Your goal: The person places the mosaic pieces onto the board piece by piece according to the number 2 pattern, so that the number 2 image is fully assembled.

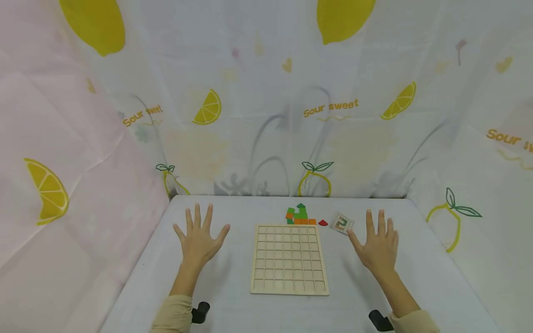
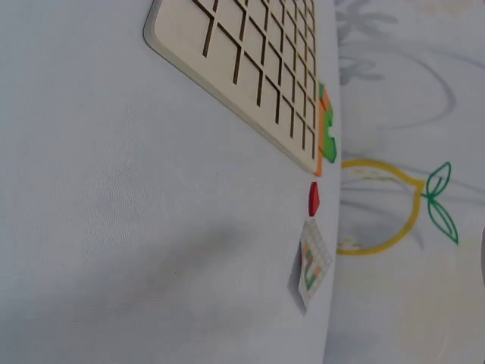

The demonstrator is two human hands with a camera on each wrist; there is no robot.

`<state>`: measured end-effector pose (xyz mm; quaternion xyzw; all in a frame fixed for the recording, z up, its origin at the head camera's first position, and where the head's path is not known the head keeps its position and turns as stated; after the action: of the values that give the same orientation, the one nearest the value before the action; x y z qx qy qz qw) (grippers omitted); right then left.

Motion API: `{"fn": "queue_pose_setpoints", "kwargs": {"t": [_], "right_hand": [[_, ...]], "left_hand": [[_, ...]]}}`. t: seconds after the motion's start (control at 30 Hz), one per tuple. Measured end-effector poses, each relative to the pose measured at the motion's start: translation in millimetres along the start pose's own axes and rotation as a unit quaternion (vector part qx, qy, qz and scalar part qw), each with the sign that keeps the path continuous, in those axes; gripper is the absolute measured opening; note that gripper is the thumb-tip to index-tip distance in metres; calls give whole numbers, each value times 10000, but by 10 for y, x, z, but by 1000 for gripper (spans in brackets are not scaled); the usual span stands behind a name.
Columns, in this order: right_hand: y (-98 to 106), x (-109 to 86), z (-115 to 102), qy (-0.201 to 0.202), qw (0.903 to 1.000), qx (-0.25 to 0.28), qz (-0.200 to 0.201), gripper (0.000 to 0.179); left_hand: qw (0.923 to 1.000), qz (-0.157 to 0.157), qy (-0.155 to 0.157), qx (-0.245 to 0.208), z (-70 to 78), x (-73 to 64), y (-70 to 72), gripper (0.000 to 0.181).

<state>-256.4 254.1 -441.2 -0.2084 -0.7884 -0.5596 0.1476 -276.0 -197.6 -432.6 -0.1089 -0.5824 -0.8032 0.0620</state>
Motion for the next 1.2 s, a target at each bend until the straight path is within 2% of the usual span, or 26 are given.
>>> {"fn": "queue_pose_setpoints", "kwargs": {"t": [0.1,0.23,0.33,0.5,0.6,0.67,0.8,0.9,1.0,1.2], "right_hand": [[-29,-10,-14,98,9997,193,62,76],[-100,-30,-16,228,9981,553,108,72],[-193,-45,8,216,9962,845,62,70],[-417,-72,69,42,9910,1325,-171,68],[-570,-93,75,-26,9859,1626,-405,68],[-667,-96,61,-19,9830,1768,-493,67],[-829,-51,12,18,9794,1945,-548,62],[-955,13,-19,-110,9752,2102,-692,55],[-1088,70,-36,-342,9731,2121,-838,45],[-1259,199,-111,-372,9768,1985,-716,31]], "left_hand": [[9999,97,-5,-125,4,-33,-83,81],[9991,117,-126,-382,33,-70,-263,77],[9963,-21,-270,-813,65,-94,-449,73],[9839,-121,-291,-1756,102,-145,-778,65],[9766,89,-254,-2133,119,-178,-948,57],[9719,346,-307,-2310,143,-196,-1039,49],[9621,613,-376,-2631,201,-223,-1204,42],[9603,569,-326,-2712,222,-232,-1334,41],[9631,578,-396,-2600,236,-244,-1426,41],[9683,920,-1164,-2008,335,-279,-1451,36]]}}
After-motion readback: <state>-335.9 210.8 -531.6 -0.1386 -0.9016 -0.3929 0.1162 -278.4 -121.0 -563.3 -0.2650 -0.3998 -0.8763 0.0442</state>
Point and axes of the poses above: each hand's wrist, its own x-axis towards the middle knuckle, its own y-axis out of the back of the hand, z = x × y, the point moved 8 cm from there along x, towards the middle knuckle, and after that the axes turned 5 degrees about -y, right-handed, at the moved point
